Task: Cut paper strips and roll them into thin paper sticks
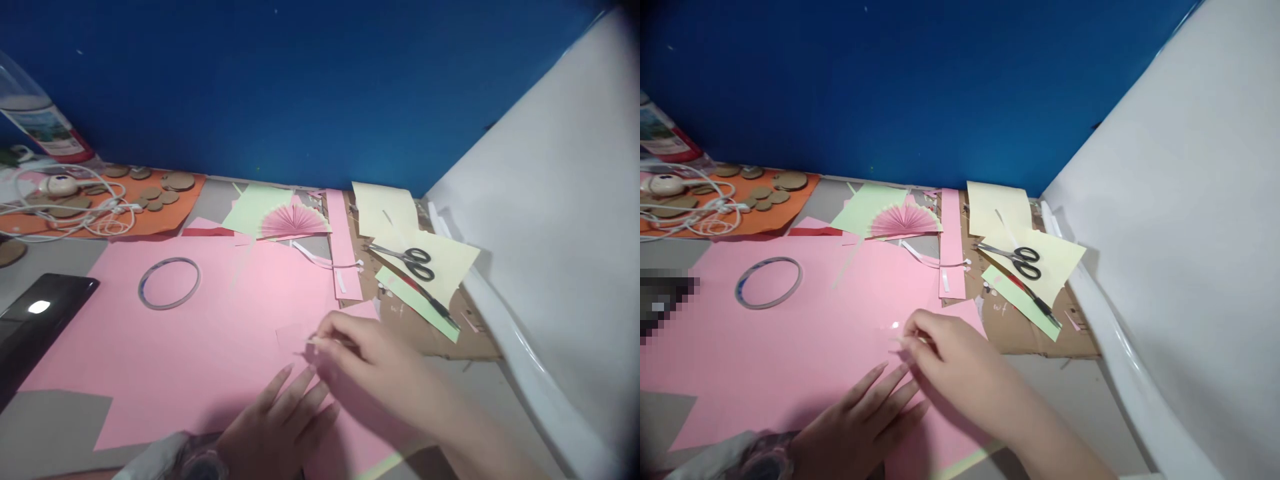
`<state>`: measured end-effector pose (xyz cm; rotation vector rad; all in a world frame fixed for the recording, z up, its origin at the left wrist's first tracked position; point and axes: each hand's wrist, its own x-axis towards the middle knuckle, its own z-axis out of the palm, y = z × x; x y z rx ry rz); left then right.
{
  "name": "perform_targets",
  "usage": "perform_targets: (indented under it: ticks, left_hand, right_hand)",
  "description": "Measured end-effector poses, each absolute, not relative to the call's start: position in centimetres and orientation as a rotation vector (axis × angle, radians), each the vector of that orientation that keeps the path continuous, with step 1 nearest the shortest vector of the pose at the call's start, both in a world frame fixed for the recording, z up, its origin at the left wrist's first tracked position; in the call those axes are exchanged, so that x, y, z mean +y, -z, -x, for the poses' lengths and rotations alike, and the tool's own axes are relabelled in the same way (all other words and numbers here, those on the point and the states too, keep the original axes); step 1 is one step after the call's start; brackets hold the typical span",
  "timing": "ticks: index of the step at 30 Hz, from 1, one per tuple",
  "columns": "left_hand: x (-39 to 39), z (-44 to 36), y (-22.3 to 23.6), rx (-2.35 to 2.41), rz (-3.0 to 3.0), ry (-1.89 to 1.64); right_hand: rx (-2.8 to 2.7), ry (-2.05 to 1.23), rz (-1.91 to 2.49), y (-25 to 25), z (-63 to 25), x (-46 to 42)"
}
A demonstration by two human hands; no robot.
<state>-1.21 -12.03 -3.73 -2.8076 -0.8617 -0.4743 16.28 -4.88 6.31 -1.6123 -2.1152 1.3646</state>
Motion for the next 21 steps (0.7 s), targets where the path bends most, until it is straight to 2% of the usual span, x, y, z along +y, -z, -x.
perform_targets:
  ticks: [5, 10, 15, 21]
  left_hand:
    - [-11.3, 2.6, 2.1, -0.895, 2.808, 0.707]
    - [-9.8, 4.5, 0.2, -1.102, 2.894, 0.631]
    - [-9.8, 4.8, 0.8, -1.162, 2.835, 0.699]
    - [-9.7, 4.8, 1.3, -1.156, 2.852, 0.599]
  right_hand:
    - [-2.107, -1.447, 1.562, -4.1, -13.6, -4.0]
    - [-2.139, -1.415, 1.537, -4.0, -13.4, -3.5]
    - [-2.145, -1.483, 1.541, -4.0, -12.7, -3.3]
    - [-2.142, -1.538, 1.584, -3.2, -12.4, -3.0]
